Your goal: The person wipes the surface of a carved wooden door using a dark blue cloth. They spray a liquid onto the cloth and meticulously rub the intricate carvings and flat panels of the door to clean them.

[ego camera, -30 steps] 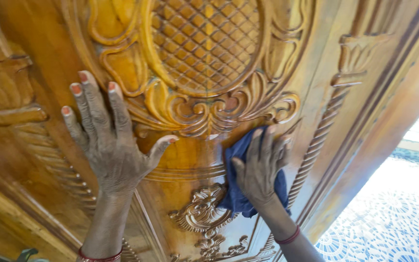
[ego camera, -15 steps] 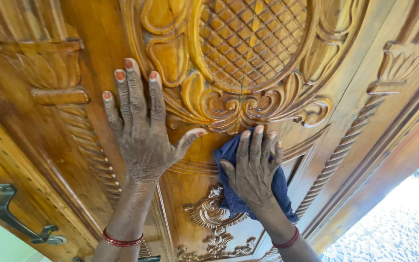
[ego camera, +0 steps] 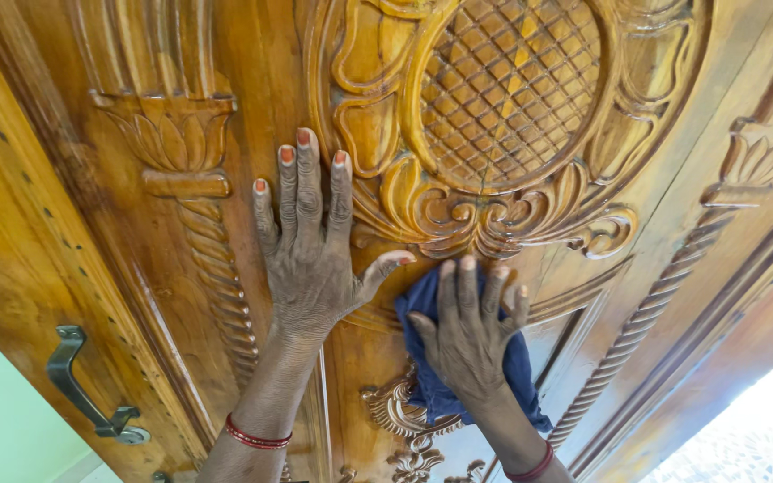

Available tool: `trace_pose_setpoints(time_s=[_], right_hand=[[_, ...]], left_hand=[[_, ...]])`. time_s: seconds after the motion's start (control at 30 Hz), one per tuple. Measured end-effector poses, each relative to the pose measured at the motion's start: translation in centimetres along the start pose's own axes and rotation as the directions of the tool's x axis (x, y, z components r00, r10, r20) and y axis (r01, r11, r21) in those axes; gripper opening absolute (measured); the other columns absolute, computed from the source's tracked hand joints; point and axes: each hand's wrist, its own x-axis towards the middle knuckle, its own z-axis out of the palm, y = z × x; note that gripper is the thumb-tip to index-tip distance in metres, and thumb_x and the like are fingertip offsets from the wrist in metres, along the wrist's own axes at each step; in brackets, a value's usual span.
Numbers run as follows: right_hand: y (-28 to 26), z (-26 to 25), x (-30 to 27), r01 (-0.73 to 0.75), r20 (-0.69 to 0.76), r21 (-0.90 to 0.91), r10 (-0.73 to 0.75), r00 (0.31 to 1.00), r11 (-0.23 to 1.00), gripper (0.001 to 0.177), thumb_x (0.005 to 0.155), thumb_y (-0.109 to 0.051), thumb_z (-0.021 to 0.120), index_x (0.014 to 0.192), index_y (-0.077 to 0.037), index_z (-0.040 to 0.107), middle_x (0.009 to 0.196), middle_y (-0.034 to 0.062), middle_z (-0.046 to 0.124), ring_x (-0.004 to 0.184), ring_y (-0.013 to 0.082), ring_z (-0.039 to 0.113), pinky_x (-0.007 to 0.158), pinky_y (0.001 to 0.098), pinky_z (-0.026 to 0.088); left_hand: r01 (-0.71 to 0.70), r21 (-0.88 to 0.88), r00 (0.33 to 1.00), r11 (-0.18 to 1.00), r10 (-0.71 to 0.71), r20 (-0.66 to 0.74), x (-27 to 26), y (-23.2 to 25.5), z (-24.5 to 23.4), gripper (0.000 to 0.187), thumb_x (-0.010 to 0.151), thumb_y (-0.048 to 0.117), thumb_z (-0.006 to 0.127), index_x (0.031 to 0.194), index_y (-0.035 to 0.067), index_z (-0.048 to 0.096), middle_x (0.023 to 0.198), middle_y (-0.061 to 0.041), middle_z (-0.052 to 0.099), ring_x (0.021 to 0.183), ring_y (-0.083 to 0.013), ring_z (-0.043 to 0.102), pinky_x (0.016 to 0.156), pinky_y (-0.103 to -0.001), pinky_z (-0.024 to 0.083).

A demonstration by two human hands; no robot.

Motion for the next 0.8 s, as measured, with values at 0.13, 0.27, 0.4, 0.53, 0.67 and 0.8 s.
trace_pose_setpoints(time_s=[0.13, 0.27, 0.4, 0.53, 0.67, 0.8], right_hand=[[-0.1, -0.4, -0.8, -0.191, 0.019, 0.108, 0.19, 0.982, 0.976, 0.079, 0.109, -0.052, 0.036, 0.158, 0.01, 0.029, 0.169, 0.03, 0.014, 0.157, 0.0488, 0.003, 0.122, 0.0642, -0.001], [-0.6, 0.0, -0.2, -0.099, 0.018, 0.149, 0.098, 0.995, 0.984, 0.083, 0.108, -0.055, 0.036, 0.158, 0.01, 0.028, 0.168, 0.0307, 0.012, 0.156, 0.0495, 0.001, 0.122, 0.0629, 0.001], [-0.7, 0.2, 0.0, 0.027, 0.048, 0.023, -0.028, 0.998, 0.999, 0.08, 0.106, -0.058, 0.036, 0.157, 0.003, 0.031, 0.168, 0.0235, 0.014, 0.157, 0.0446, 0.002, 0.123, 0.0619, 0.001], [0.8, 0.5, 1.3, -0.044, -0.024, 0.008, 0.044, 0.999, 0.999, 0.085, 0.104, -0.061, 0.032, 0.159, 0.004, 0.031, 0.169, 0.0233, 0.012, 0.156, 0.0435, 0.0, 0.123, 0.0624, -0.002], [2.3, -1.7, 3.6, -0.165, -0.022, 0.112, 0.169, 0.985, 0.98, 0.083, 0.108, -0.057, 0.032, 0.161, 0.007, 0.027, 0.171, 0.0272, 0.01, 0.157, 0.0501, -0.001, 0.123, 0.0643, -0.004], [3.4, -4.7, 7.6, -0.201, -0.004, 0.131, 0.203, 0.979, 0.971, 0.081, 0.108, -0.055, 0.034, 0.163, 0.004, 0.024, 0.172, 0.0256, 0.009, 0.158, 0.0488, 0.0, 0.121, 0.0637, -0.006]], left_hand=[[0.01, -0.007, 1.0, 1.0, -0.01, 0.006, 0.0, 0.0, -0.1, 0.111, 0.093, 0.087, 0.04, 0.164, 0.004, 0.021, 0.17, -0.023, 0.015, 0.16, -0.0381, 0.01, 0.129, -0.058, 0.002], [0.008, -0.012, 1.0, 1.0, -0.008, 0.005, -0.1, 0.0, -0.1, 0.111, 0.093, 0.087, 0.04, 0.164, 0.004, 0.021, 0.17, -0.024, 0.017, 0.16, -0.0379, 0.011, 0.129, -0.058, 0.003], [0.0, -0.009, 1.0, 1.0, 0.0, -0.008, 0.0, 0.0, 0.0, 0.11, 0.093, 0.086, 0.04, 0.164, 0.004, 0.021, 0.17, -0.024, 0.017, 0.159, -0.0386, 0.011, 0.128, -0.059, 0.004], [-0.001, -0.006, 1.0, 1.0, 0.001, -0.015, 0.1, 0.0, -0.2, 0.111, 0.093, 0.087, 0.04, 0.164, 0.004, 0.02, 0.17, -0.024, 0.016, 0.159, -0.0391, 0.011, 0.128, -0.059, 0.004], [0.003, -0.011, 1.0, 1.0, -0.003, -0.011, 0.1, 0.1, -0.2, 0.112, 0.092, 0.087, 0.042, 0.164, 0.004, 0.021, 0.17, -0.024, 0.017, 0.159, -0.0388, 0.012, 0.128, -0.059, 0.004], [-0.005, -0.017, 1.0, 1.0, 0.005, -0.026, 0.0, 0.1, -0.3, 0.112, 0.091, 0.086, 0.042, 0.164, 0.004, 0.021, 0.17, -0.024, 0.017, 0.159, -0.0384, 0.012, 0.128, -0.059, 0.004]])
